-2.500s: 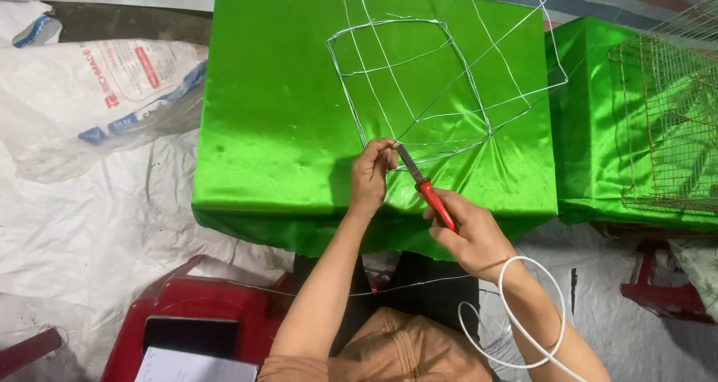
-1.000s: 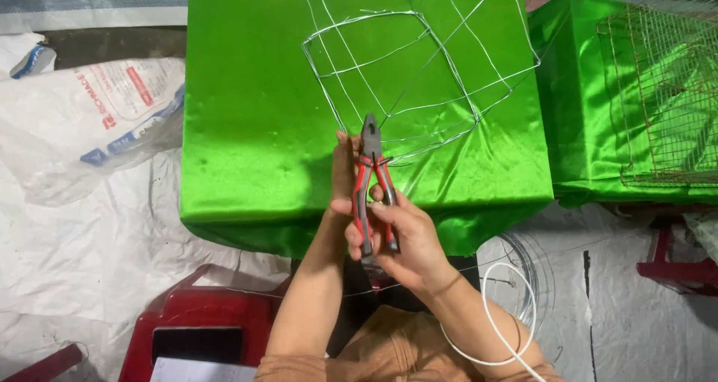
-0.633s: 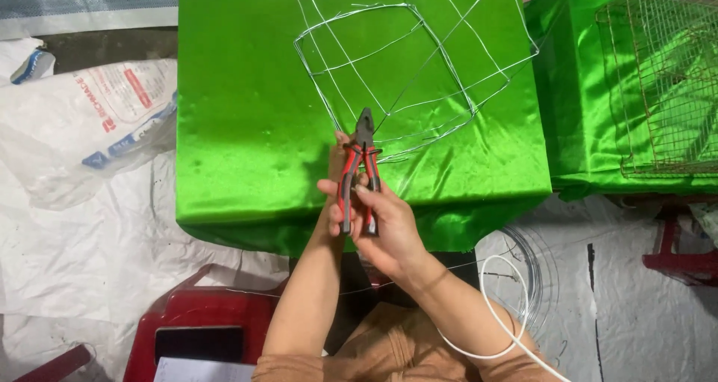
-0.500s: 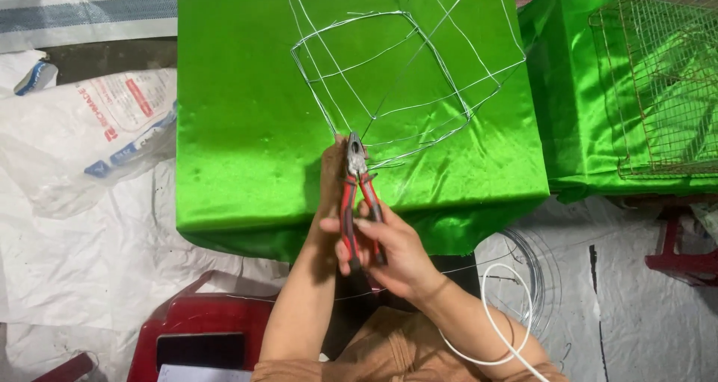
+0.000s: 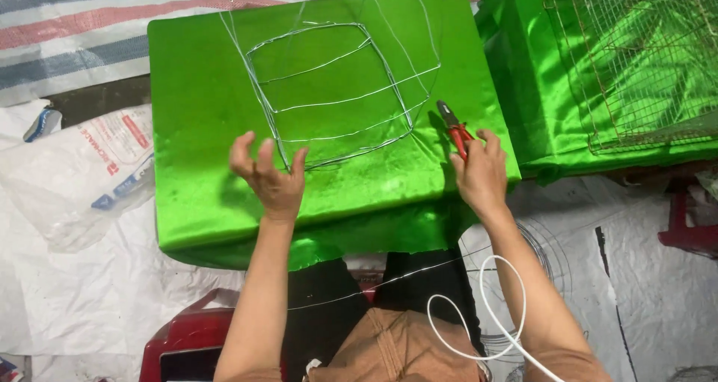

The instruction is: Assembling a metal wire frame by bending and securing wires using pliers.

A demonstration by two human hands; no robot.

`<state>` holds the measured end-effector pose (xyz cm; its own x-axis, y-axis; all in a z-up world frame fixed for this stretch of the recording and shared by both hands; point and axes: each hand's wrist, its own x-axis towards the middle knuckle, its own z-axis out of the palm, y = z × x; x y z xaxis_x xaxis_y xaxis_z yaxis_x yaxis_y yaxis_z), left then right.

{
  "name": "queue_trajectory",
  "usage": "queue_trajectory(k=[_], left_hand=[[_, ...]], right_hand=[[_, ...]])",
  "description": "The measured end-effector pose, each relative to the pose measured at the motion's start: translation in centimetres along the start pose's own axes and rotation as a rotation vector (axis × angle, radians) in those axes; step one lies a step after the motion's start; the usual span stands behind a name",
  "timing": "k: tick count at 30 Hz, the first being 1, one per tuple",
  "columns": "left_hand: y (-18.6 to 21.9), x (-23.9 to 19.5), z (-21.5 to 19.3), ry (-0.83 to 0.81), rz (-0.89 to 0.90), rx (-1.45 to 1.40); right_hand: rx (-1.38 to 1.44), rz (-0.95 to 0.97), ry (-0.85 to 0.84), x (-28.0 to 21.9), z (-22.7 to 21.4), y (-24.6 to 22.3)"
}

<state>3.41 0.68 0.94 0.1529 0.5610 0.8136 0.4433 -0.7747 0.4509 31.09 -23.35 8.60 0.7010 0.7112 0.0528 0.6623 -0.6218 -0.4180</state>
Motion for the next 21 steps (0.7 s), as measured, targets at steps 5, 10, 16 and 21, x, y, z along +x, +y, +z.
queue_trajectory(k=[5, 10, 16, 21], left_hand=[[2.3, 0.8, -0.5, -0.209, 0.489, 0.337], [2.2, 2.7, -1.2, -0.287, 0.505, 0.381], [2.1, 2.4, -0.4, -0.344, 0.439, 0.361], [2.7, 2.9, -0.5, -0.346, 0.376, 0.389]], right_hand=[[-0.178, -0.033, -0.108, 2.9, 2.6, -0.5], [-0.106, -0.365, 0.203, 3.2, 2.7, -0.9], [0.042, -0.983, 0.433, 6.9, 5.8, -7.4], [0.044, -1.093, 0.271, 9.0, 9.1, -8.5]])
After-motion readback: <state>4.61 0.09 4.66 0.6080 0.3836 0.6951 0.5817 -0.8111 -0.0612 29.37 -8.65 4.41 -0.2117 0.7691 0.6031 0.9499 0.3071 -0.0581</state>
